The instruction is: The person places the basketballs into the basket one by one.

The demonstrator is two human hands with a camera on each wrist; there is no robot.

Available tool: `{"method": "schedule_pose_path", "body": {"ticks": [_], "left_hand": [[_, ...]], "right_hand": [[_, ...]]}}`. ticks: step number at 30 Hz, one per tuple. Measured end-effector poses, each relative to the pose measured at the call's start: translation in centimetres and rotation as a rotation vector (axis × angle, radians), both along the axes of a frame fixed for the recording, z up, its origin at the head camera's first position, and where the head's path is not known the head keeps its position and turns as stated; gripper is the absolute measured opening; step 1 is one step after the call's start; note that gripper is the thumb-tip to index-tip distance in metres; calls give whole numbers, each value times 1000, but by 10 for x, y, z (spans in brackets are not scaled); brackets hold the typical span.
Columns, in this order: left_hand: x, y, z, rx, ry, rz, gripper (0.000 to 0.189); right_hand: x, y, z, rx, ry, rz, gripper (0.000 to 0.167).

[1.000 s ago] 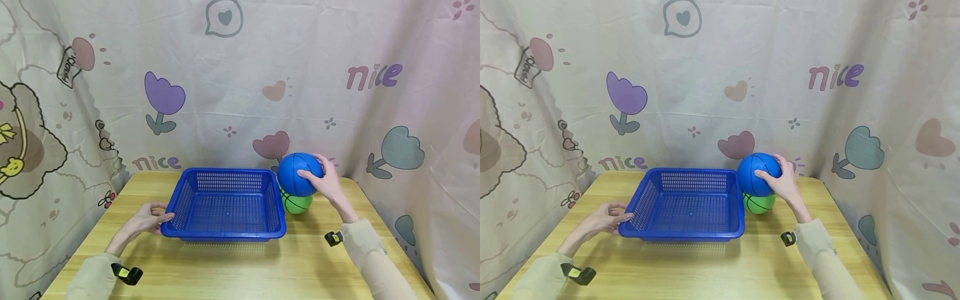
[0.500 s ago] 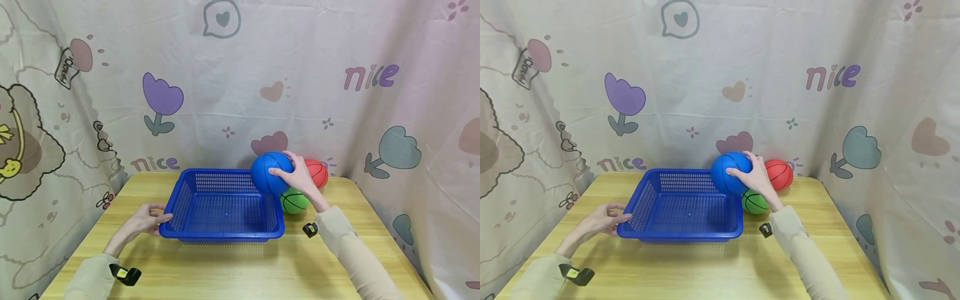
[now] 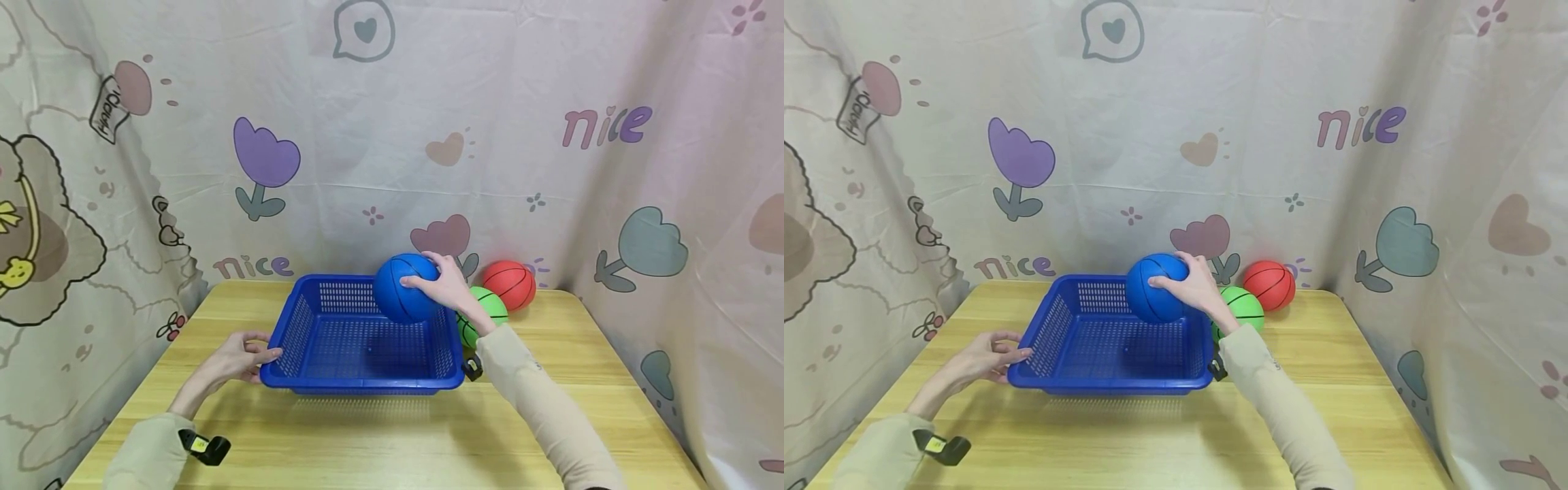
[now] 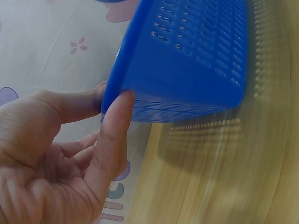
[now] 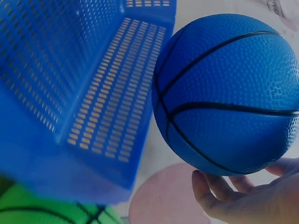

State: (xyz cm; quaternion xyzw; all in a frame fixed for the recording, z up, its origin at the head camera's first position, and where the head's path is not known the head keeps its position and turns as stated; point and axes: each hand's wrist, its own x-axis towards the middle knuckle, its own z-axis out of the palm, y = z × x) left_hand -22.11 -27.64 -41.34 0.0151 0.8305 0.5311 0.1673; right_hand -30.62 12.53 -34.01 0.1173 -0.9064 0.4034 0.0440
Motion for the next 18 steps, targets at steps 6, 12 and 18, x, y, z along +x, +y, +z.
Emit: {"method": "schedule_pose_path", "body": {"ticks": [6, 12, 18], "left_hand": [[1, 0, 1, -7, 3, -4, 62], [1, 0, 1, -17, 5, -4, 63], [1, 0, 1, -30, 4, 4, 65]], "right_hand": [[-6, -21, -4, 17, -25, 24, 81], [-14, -34, -9, 11, -46, 51, 83], [-23, -50, -19, 1, -87, 64, 86]]}}
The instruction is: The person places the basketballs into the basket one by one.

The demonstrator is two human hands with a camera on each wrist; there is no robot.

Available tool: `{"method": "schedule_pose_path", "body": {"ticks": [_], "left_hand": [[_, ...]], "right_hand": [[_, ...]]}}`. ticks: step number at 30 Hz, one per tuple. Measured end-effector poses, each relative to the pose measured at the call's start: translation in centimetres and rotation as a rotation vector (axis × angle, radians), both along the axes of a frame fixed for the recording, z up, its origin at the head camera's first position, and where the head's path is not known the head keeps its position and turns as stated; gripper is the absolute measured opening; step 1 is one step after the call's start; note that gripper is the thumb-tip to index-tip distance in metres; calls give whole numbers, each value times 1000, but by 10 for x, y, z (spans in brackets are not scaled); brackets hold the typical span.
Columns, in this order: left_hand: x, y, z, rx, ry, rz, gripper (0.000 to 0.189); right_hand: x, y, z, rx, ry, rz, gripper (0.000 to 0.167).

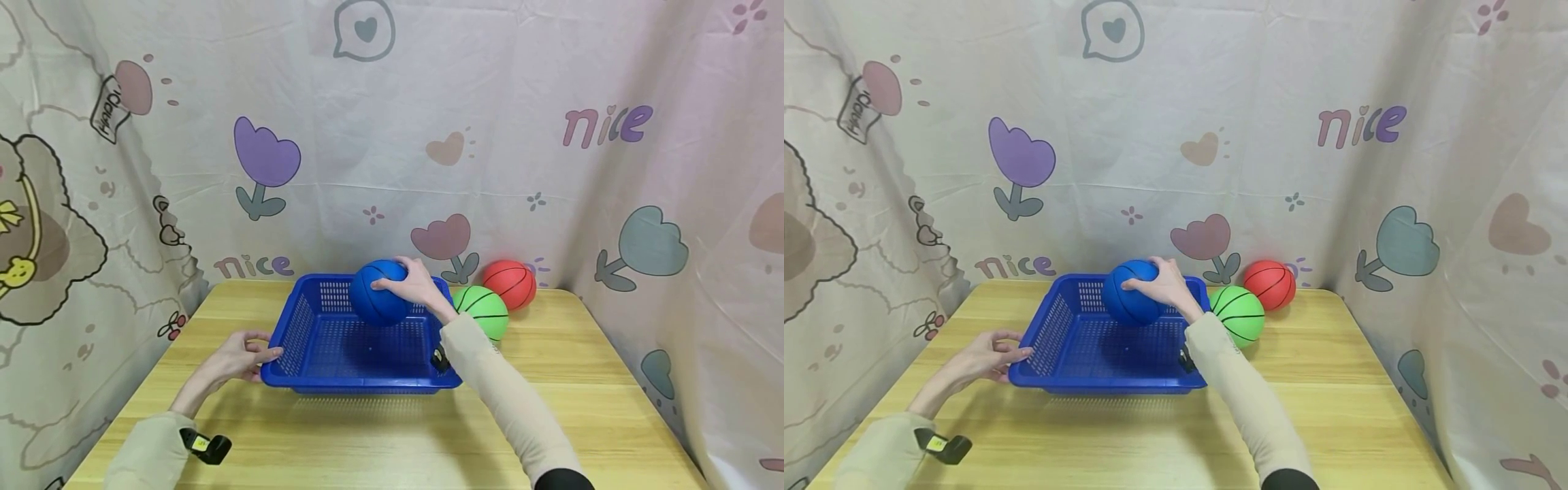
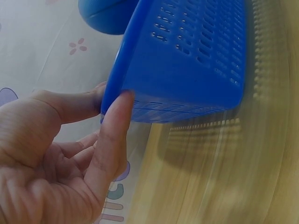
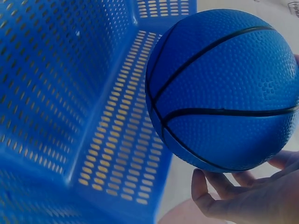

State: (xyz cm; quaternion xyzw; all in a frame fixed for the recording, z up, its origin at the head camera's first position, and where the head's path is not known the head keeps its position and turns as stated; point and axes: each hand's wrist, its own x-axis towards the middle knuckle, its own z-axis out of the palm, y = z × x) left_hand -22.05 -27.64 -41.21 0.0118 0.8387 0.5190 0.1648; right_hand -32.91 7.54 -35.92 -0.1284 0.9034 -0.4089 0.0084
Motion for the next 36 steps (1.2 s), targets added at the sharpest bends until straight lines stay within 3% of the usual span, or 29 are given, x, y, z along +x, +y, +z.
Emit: {"method": "schedule_pose_path", "body": {"ticks": [10, 18, 36], "left_hand": [[0, 2, 0, 7, -11, 5, 65], [0, 3, 0, 5, -4, 4, 63], [0, 1, 1, -1, -3, -1, 62]], "right_hand": [[-6, -24, -12, -70, -105, 32, 85], [-11, -34, -27, -103, -136, 93, 85], [-20, -56, -49, -50, -158, 184, 88]]}}
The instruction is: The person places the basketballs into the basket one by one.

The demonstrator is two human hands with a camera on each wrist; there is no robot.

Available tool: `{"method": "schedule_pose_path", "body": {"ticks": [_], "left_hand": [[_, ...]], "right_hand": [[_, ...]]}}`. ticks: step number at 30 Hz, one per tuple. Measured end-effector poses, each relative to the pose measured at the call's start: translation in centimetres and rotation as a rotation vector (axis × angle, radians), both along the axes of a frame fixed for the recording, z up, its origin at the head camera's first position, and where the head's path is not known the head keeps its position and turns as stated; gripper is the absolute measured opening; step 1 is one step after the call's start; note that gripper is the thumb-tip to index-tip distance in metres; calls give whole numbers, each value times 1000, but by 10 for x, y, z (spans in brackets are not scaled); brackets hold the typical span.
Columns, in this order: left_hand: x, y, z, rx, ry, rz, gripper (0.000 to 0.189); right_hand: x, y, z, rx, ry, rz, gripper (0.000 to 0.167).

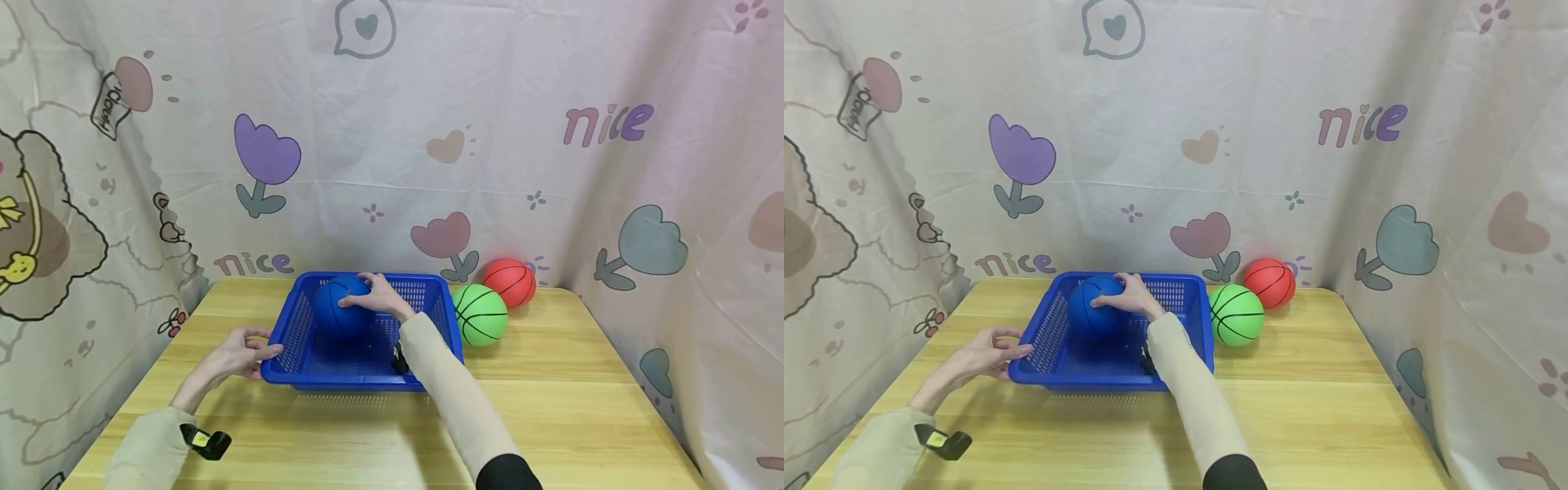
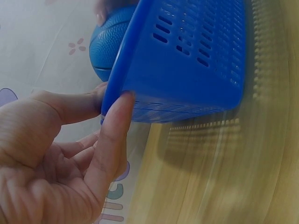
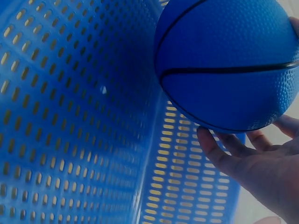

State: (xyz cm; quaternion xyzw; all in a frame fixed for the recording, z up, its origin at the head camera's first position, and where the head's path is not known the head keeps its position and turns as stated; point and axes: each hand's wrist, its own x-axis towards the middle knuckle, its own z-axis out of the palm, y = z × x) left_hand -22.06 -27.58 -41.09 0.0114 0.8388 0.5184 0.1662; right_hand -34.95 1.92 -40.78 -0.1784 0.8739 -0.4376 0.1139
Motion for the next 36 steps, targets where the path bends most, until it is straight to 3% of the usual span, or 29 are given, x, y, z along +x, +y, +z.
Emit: {"method": "schedule_pose_path", "body": {"ticks": [16, 26, 32, 36], "left_hand": [[-2, -1, -2, 20, -7, -16, 61], [-3, -2, -2, 16, -9, -14, 63], [-2, -2, -1, 23, -12, -6, 64], [-1, -1, -1, 33, -13, -7, 64]], "right_hand": [[1, -11, -12, -2, 30, 9, 84], [3, -11, -5, 28, -45, 44, 85], [3, -7, -5, 76, -102, 117, 95], [3, -7, -6, 90, -83, 139, 98]]}}
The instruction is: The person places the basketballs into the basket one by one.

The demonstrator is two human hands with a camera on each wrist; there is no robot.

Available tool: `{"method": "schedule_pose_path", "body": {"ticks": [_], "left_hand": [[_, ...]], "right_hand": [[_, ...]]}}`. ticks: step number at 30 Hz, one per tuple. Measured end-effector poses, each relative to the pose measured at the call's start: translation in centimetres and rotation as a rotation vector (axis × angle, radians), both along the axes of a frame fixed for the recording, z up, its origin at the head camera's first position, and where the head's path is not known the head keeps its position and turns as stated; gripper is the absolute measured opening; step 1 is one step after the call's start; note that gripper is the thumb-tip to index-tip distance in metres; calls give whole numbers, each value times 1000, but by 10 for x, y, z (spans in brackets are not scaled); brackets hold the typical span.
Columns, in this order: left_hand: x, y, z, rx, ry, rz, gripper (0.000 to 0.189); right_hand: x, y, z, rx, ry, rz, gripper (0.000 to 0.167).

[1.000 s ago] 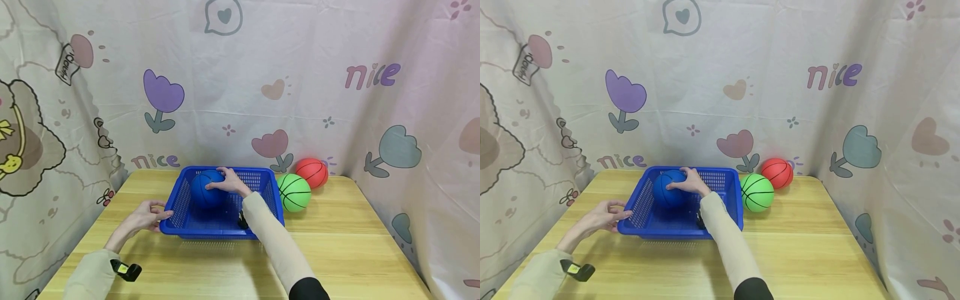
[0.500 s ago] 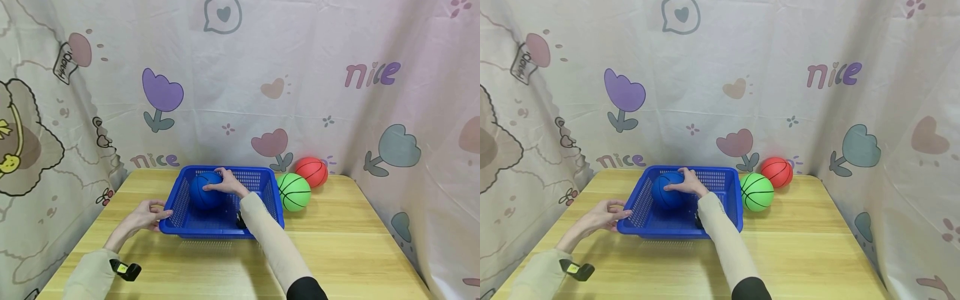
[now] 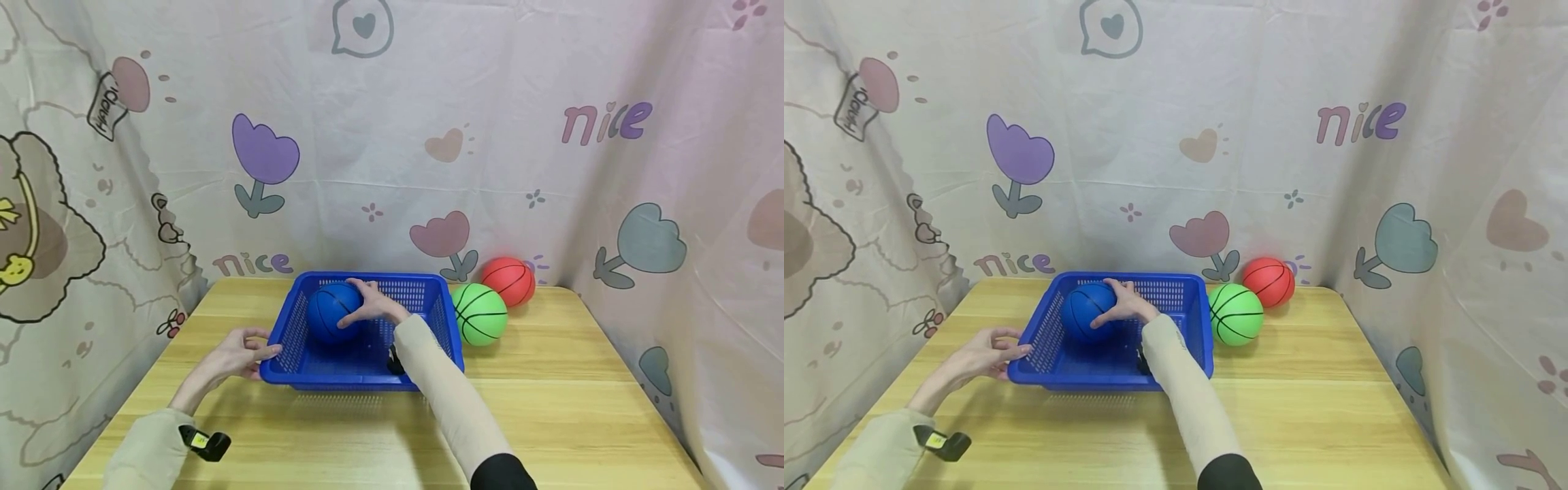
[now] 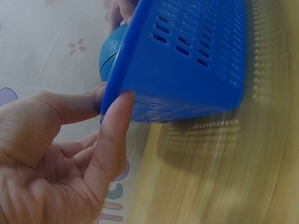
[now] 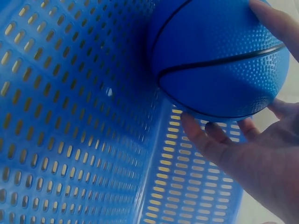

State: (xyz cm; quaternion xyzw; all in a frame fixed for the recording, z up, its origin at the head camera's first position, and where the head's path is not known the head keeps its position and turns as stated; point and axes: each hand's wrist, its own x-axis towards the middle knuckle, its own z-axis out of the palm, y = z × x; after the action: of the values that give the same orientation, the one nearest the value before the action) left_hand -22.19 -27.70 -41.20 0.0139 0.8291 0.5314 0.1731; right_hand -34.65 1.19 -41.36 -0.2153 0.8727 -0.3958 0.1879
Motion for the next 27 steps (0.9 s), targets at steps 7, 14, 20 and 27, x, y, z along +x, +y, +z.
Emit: {"method": "schedule_pose_path", "body": {"ticks": [7, 14, 20, 27], "left_hand": [[0, 1, -1, 4, 6, -5, 64], [-1, 1, -1, 6, 7, -1, 63], [-1, 1, -1, 9, 5, 2, 62], [-1, 0, -1, 5, 4, -3, 62]], "right_hand": [[-1, -1, -2, -60, 7, -30, 95], [-2, 1, -5, -102, -8, -29, 87], [-2, 2, -5, -117, -7, -25, 85], [-2, 2, -4, -110, 6, -28, 84]]}}
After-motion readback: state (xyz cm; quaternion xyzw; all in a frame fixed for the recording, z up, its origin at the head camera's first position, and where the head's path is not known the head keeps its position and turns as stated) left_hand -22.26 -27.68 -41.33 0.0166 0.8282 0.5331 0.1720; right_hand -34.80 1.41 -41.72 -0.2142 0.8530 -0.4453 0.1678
